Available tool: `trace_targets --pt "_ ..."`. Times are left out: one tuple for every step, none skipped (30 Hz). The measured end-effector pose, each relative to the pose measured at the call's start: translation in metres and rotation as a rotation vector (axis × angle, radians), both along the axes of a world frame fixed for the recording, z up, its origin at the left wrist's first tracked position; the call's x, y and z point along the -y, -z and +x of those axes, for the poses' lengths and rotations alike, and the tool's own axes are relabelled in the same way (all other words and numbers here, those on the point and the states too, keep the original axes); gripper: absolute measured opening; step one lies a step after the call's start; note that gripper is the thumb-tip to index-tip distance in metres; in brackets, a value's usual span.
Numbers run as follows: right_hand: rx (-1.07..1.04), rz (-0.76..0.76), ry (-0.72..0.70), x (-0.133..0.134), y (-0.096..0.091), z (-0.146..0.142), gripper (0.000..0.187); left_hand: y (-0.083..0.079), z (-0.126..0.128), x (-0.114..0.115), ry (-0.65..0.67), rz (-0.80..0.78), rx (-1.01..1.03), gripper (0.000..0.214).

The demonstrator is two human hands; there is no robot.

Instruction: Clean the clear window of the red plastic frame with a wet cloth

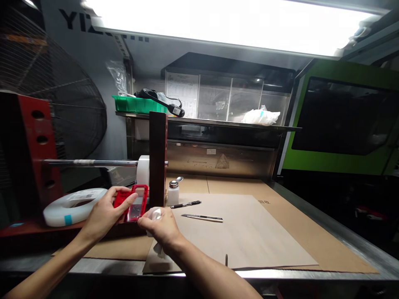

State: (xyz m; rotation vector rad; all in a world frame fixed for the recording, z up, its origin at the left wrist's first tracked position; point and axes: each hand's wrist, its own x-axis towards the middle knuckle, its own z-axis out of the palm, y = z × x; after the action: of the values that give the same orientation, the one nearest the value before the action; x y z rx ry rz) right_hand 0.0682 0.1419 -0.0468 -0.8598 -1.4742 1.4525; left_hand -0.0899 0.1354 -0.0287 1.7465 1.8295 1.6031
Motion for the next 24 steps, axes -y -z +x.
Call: trace_targets --pt "-0.001 0.006 -0.003 0.0000 -0.0001 -0.0001 0.012 0.0006 -0.0003 0.0001 0.001 -0.001 0.002 0.044" --pt "-0.001 0.012 -0.005 -0.0001 -0.0004 -0.0002 0.012 0.0013 -0.0006 0.0001 0.002 -0.002 0.005 0.044" --pt "0.002 0.017 -0.005 -0.0002 -0.0007 -0.0002 0.013 0.0019 -0.0010 -0.0001 0.003 -0.002 0.007 0.045" --pt "0.009 0.020 -0.003 -0.0004 -0.0011 -0.0002 0.012 0.0023 -0.0013 -0.0003 0.004 -0.002 0.011 0.045" --pt "0.021 0.023 0.002 -0.0007 -0.0014 -0.0001 0.012 0.0026 -0.0015 -0.0005 0.006 -0.002 0.015 0.046" --pt "0.033 0.025 0.006 -0.0010 -0.0018 0.0001 0.011 0.0025 -0.0016 -0.0007 0.008 -0.002 0.019 0.047" --pt "0.044 0.029 0.009 -0.0014 -0.0021 0.0003 0.011 0.0023 -0.0016 -0.0008 0.011 -0.003 0.022 0.047" --pt "0.049 0.034 0.008 -0.0017 -0.0024 0.0006 0.011 0.0019 -0.0015 -0.0008 0.014 -0.004 0.026 0.048" --pt "0.048 0.044 0.004 -0.0019 -0.0026 0.0008 0.011 0.0014 -0.0013 -0.0008 0.018 -0.006 0.030 0.048" --pt "0.043 0.052 -0.001 -0.0019 -0.0029 0.0010 0.012 0.0010 -0.0009 -0.0006 0.021 -0.007 0.034 0.049" --pt "0.038 0.056 -0.007 -0.0019 -0.0032 0.0012 0.013 0.0006 -0.0006 -0.0006 0.023 -0.008 0.039 0.050" --pt "0.036 0.058 -0.011 -0.0016 -0.0037 0.0014 0.014 0.0003 -0.0002 -0.0006 0.025 -0.010 0.044 0.050" --pt "0.038 0.058 -0.014 -0.0012 -0.0043 0.0015 0.014 0.0002 0.0003 -0.0009 0.026 -0.010 0.048 0.051" --pt "0.043 0.059 -0.015 -0.0008 -0.0050 0.0015 0.015 0.0003 0.0006 -0.0014 0.027 -0.011 0.052 0.051" --pt "0.052 0.062 -0.016 -0.0003 -0.0056 0.0015 0.015 0.0006 0.0009 -0.0021 0.028 -0.010 0.054 0.052" --pt "0.063 0.067 -0.016 0.0001 -0.0060 0.0016 0.015 0.0010 0.0011 -0.0029 0.027 -0.009 0.056 0.052" --pt "0.077 0.077 -0.017 0.0003 -0.0061 0.0018 0.015 0.0017 0.0011 -0.0038 0.027 -0.008 0.057 0.052" --pt "0.095 0.089 -0.013 0.0004 -0.0056 0.0021 0.015 0.0024 0.0009 -0.0048 0.027 -0.006 0.059 0.051" --pt "0.113 0.104 -0.007 0.0001 -0.0045 0.0026 0.016 0.0032 0.0006 -0.0058 0.027 -0.005 0.060 0.051" --pt "0.130 0.119 0.004 -0.0004 -0.0031 0.0034 0.016 0.0040 0.0001 -0.0068 0.030 -0.004 0.060 0.050" --pt "0.143 0.145 0.021 -0.0011 -0.0015 0.0045 0.017 0.0047 -0.0004 -0.0076 0.033 -0.004 0.061 0.050" --pt "0.152 0.184 0.047 -0.0021 -0.0001 0.0058 0.018 0.0053 -0.0008 -0.0083 0.036 -0.003 0.062 0.049" --pt "0.155 0.235 0.081 -0.0032 0.0007 0.0071 0.019 0.0058 -0.0012 -0.0088 0.039 -0.003 0.063 0.049" --pt "0.155 0.297 0.113 -0.0043 0.0007 0.0084 0.019 0.0060 -0.0014 -0.0090 0.039 -0.003 0.064 0.049"
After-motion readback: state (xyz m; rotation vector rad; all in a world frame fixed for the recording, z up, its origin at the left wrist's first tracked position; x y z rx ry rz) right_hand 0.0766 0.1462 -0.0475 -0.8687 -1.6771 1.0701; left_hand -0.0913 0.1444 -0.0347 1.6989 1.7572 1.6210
